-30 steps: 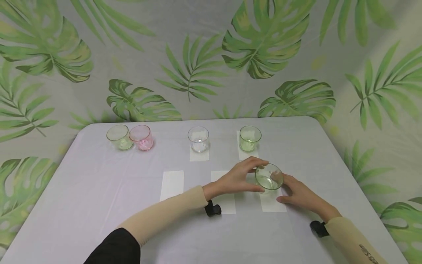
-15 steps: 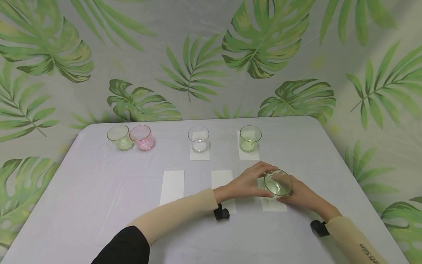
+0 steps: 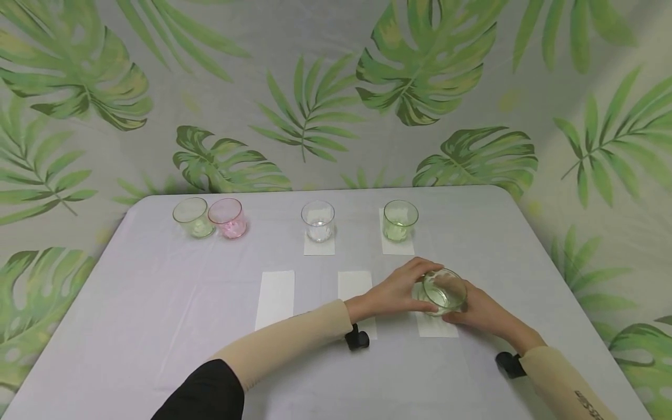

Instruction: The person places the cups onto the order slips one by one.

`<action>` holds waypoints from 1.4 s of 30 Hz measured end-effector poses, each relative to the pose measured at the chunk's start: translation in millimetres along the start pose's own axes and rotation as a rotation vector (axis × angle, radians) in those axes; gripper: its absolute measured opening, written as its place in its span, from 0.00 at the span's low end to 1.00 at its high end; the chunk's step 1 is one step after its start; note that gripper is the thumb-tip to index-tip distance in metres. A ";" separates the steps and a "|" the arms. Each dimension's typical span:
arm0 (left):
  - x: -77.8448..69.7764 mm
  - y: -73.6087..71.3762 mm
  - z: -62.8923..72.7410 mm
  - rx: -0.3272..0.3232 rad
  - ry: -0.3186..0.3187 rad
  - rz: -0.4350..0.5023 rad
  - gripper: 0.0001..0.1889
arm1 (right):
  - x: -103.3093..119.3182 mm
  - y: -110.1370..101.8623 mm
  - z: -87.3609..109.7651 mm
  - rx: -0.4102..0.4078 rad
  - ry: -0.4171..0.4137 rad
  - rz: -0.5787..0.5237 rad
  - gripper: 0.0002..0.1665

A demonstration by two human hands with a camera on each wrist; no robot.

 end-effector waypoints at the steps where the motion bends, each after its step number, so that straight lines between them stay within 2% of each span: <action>1: 1.1 0.5 0.1 0.003 -0.002 -0.005 0.40 | -0.1 0.1 0.0 0.003 0.005 -0.002 0.42; 18: 4.1 5.6 1.5 0.052 -0.024 -0.021 0.41 | -4.5 -1.3 1.8 0.015 0.041 0.009 0.47; 22: 2.6 0.7 3.4 0.055 -0.034 -0.010 0.43 | -1.6 -5.3 1.7 0.006 0.068 0.039 0.51; 32: 5.7 -35.0 10.3 -0.015 -0.067 0.057 0.42 | 9.2 -19.8 4.1 0.030 0.128 0.014 0.56; 42: 0.9 -82.0 27.7 -0.061 -0.055 0.060 0.42 | 25.5 -30.7 -1.6 0.037 0.088 -0.009 0.59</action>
Point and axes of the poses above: each hand's wrist, its own z-axis away from the middle knuckle, its own y-axis out of the palm, x = y × z, the point moved 8 cm from there along -z, towards the middle knuckle, and after that the axes turned 10 degrees about -x, right-handed, at the moved point
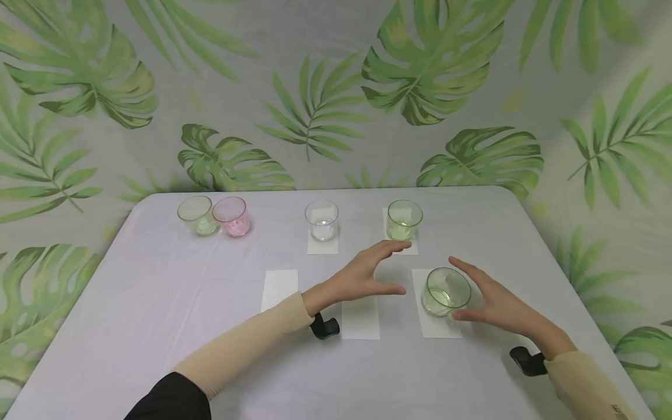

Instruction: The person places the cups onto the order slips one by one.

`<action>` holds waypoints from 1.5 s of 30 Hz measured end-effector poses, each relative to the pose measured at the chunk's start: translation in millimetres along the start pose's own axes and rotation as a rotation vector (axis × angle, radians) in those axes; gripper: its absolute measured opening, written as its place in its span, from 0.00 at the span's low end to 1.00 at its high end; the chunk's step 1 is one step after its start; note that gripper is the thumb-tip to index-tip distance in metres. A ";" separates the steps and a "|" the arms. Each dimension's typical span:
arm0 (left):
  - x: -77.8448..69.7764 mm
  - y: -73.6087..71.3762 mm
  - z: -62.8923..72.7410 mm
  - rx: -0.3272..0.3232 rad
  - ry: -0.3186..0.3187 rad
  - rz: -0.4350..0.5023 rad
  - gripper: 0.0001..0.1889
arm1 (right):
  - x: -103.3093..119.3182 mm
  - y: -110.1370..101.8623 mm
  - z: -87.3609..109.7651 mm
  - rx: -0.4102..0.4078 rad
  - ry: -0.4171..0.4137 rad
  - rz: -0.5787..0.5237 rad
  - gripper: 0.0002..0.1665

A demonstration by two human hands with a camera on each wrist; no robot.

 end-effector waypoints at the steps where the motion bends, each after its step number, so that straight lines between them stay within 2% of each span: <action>1: -0.7 -4.5 2.2 -0.002 0.000 -0.003 0.42 | 1.7 -0.7 -0.3 -0.002 -0.006 -0.001 0.59; 6: -2.3 -26.6 15.4 -0.016 0.005 0.001 0.42 | 11.4 -3.2 -3.0 -0.007 -0.052 -0.026 0.59; 10: -0.7 -48.2 28.1 -0.052 0.004 0.017 0.41 | 22.5 -4.5 -6.2 -0.003 -0.082 -0.043 0.59; 16: 5.6 -81.7 49.2 -0.154 0.010 0.031 0.40 | 39.4 -3.3 -12.8 -0.007 -0.120 -0.009 0.58; 23: 17.8 -119.0 74.3 -0.264 0.009 -0.021 0.41 | 51.4 6.1 -24.8 0.016 -0.136 -0.019 0.57; 31: 46.9 -173.1 105.4 -0.420 -0.062 -0.080 0.40 | 68.3 22.9 -35.1 0.050 -0.158 -0.029 0.55; 37: 71.4 -210.9 127.0 -0.534 -0.153 -0.171 0.40 | 79.5 34.8 -39.1 0.063 -0.186 -0.019 0.53; 41: 86.5 -230.9 139.6 -0.588 -0.218 -0.247 0.40 | 85.3 44.6 -42.1 0.080 -0.210 -0.036 0.52; 45: 98.7 -244.4 149.5 -0.631 -0.282 -0.280 0.40 | 88.9 54.0 -44.3 0.098 -0.213 -0.053 0.52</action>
Point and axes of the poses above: each hand's wrist, its own z-axis away from the middle knuckle, its own y-axis out of the palm, x = y × z, the point moved 8 cm from there along -z, towards the middle knuckle, and after that the axes turned 10 degrees about -x, right-handed, at the moved point
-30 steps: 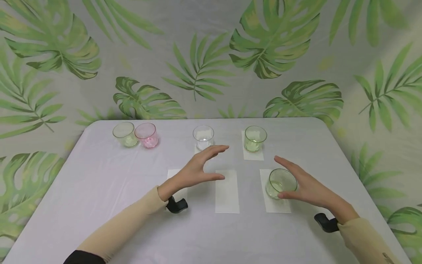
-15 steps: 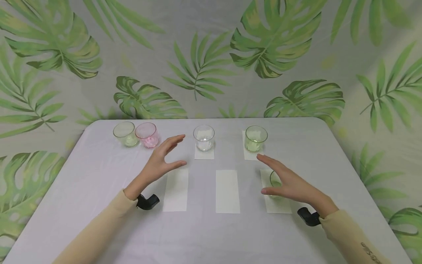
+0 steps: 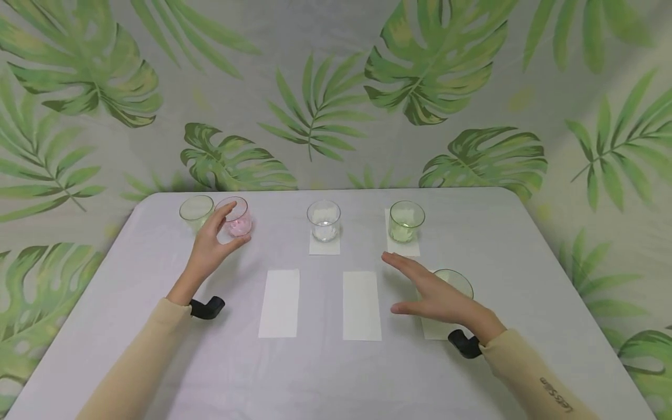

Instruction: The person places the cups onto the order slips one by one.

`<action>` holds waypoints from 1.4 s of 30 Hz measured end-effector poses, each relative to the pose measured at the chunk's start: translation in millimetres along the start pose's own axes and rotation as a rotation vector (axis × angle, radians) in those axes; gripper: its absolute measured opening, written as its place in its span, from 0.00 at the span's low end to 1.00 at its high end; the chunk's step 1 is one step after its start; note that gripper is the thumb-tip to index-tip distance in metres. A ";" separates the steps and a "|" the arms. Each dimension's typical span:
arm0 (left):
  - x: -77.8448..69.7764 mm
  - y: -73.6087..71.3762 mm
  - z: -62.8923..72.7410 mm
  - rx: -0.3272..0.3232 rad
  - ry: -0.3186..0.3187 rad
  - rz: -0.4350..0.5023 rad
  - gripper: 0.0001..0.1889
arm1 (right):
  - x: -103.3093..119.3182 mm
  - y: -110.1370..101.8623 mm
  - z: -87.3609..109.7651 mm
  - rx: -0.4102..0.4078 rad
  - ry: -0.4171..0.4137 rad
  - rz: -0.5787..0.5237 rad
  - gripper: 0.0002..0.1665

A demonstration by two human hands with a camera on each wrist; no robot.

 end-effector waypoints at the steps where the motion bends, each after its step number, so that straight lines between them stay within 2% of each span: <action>1: 3.7 -1.6 -0.3 -0.005 -0.019 -0.011 0.40 | 0.4 2.0 -0.8 0.003 -0.001 -0.003 0.52; 6: 18.3 -6.4 -2.9 -0.017 -0.087 -0.047 0.41 | 2.0 9.5 -3.7 0.010 -0.017 0.007 0.52; 12: 29.4 -9.2 -8.3 -0.040 -0.114 -0.070 0.41 | 7.6 13.3 -6.5 0.004 -0.036 0.005 0.52; 22: 42.2 -9.8 -13.6 -0.063 -0.127 -0.077 0.40 | 9.3 31.9 -9.5 0.028 -0.028 -0.012 0.52; 27: 42.7 -8.5 -14.3 -0.062 -0.113 -0.081 0.39 | 6.5 40.8 -9.3 0.030 -0.032 0.002 0.51; 34: 43.0 -5.5 -16.8 -0.036 -0.121 -0.110 0.39 | -5.6 52.8 -8.1 0.043 -0.030 0.053 0.52; 42: 50.4 -0.7 -26.3 0.002 -0.132 -0.136 0.40 | -15.3 60.5 -6.0 0.040 -0.033 0.096 0.52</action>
Point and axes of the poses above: each hand's wrist, its own z-axis away from the middle knuckle, its own y-axis out of the palm, x = y × z, the point moved 8 cm from there along -z, towards the middle knuckle, and after that the axes turned 10 degrees about -x, right-handed, at the moved point
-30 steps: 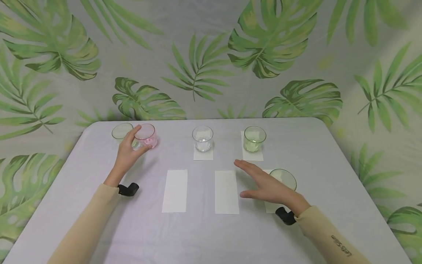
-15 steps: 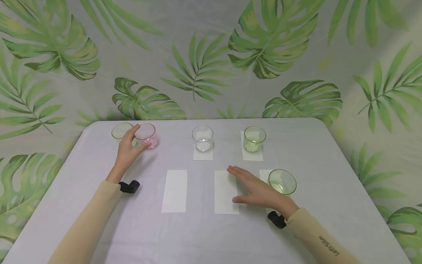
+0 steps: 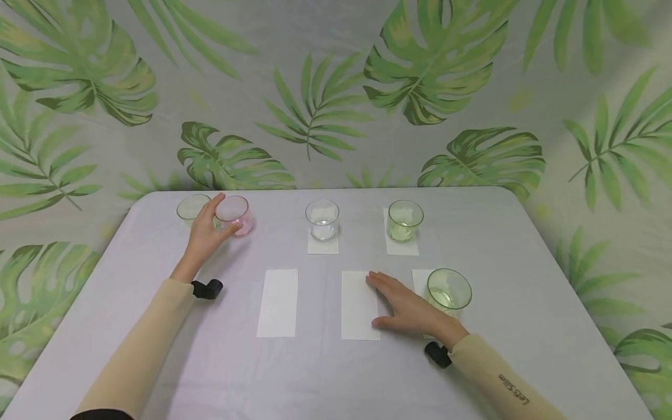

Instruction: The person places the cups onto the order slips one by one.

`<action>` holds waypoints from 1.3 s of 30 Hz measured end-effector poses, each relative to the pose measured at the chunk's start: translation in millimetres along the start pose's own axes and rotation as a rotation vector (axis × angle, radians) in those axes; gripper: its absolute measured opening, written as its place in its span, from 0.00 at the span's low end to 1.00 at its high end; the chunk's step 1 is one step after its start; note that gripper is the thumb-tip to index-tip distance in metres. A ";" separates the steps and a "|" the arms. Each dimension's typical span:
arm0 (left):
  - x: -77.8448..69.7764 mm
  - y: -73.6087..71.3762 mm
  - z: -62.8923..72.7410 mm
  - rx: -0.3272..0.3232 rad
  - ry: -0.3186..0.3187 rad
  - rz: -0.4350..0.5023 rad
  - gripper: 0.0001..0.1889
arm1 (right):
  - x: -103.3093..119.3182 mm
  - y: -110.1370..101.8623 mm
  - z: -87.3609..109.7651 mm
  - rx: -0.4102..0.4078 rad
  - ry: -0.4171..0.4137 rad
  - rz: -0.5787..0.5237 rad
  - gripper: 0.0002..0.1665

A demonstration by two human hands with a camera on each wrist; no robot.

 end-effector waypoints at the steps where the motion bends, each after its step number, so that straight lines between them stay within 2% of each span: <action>1: 1.1 1.1 -1.2 0.009 -0.005 -0.003 0.40 | -0.8 0.4 0.5 -0.004 0.001 -0.001 0.52; 9: 1.5 8.6 -6.0 0.054 -0.019 -0.034 0.40 | -3.8 4.5 1.9 -0.012 0.000 0.021 0.52; 16: -0.8 7.4 -6.8 0.034 -0.004 -0.050 0.38 | -3.0 5.6 2.7 -0.001 0.000 0.046 0.51; 27: 1.9 7.9 -6.7 0.036 0.010 -0.060 0.38 | -1.4 5.8 1.2 0.037 -0.009 0.055 0.50; 39: -2.4 1.7 -1.2 0.004 0.024 -0.042 0.37 | -1.7 6.6 0.8 0.040 -0.021 0.053 0.50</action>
Point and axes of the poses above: each hand's wrist, its own z-axis away from the middle knuckle, its own y-axis out of the palm, x = y × z, the point moved 8 cm from there along -z, towards the middle knuckle, and after that the axes turned 10 degrees about -x, right-handed, at the moved point
